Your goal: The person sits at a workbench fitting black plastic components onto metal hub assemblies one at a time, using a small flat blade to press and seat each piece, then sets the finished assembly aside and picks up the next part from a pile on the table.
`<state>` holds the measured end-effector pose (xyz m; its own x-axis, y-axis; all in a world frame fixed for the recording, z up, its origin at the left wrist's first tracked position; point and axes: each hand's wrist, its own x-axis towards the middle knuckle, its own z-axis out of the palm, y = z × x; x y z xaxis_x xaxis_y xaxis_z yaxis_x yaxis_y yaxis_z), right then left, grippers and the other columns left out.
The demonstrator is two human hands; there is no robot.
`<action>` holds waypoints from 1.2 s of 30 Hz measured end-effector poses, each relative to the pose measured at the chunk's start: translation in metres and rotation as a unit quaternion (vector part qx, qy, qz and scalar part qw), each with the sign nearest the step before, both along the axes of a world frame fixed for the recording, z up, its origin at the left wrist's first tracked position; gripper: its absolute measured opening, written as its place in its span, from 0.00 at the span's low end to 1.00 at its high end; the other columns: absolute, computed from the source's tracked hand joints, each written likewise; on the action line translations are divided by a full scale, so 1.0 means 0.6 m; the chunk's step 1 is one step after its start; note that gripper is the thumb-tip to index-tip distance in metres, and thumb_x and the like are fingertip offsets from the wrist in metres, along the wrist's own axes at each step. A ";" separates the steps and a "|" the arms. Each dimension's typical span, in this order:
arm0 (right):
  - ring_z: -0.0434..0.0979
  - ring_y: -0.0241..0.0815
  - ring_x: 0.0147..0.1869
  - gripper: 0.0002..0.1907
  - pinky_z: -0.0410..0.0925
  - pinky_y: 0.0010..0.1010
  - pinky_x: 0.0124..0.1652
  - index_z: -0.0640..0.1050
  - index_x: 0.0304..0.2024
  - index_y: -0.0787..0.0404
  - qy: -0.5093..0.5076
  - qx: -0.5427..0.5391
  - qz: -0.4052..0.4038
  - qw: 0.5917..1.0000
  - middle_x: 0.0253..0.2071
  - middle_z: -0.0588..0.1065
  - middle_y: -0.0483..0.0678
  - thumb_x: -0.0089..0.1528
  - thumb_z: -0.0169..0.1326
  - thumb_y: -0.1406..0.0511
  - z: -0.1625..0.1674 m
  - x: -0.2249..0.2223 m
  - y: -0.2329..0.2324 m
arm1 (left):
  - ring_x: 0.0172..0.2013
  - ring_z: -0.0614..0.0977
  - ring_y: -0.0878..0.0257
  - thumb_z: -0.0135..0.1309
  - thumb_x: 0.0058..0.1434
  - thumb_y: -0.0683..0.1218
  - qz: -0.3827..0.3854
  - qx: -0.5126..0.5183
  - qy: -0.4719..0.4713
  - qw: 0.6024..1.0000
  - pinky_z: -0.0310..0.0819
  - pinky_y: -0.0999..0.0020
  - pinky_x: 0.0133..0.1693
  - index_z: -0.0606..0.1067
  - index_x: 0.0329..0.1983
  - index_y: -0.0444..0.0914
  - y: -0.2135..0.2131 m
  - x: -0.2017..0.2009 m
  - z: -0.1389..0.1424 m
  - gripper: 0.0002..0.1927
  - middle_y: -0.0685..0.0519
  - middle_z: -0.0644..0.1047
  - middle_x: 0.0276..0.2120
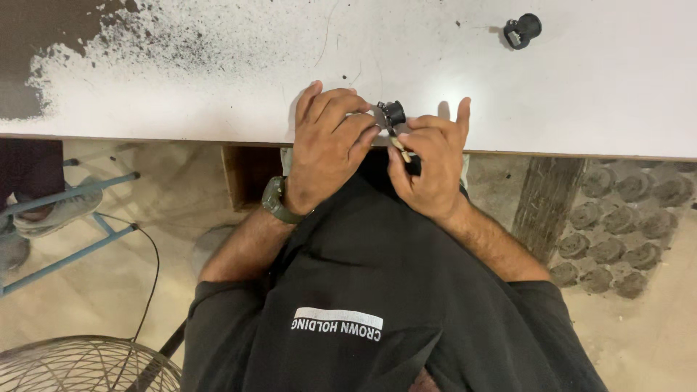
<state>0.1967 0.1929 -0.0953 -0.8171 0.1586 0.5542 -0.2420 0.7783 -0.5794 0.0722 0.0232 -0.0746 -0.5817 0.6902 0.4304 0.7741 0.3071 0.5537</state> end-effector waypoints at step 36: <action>0.78 0.53 0.62 0.19 0.49 0.60 0.76 0.73 0.47 0.62 0.039 0.035 0.041 0.998 0.40 0.73 0.51 0.59 0.62 0.82 -0.021 -0.016 0.005 | 0.64 0.73 0.57 0.60 0.64 0.41 0.019 -0.002 -0.030 0.999 0.45 0.45 0.73 0.79 0.40 0.40 0.023 0.000 -0.001 0.03 0.57 0.79 0.51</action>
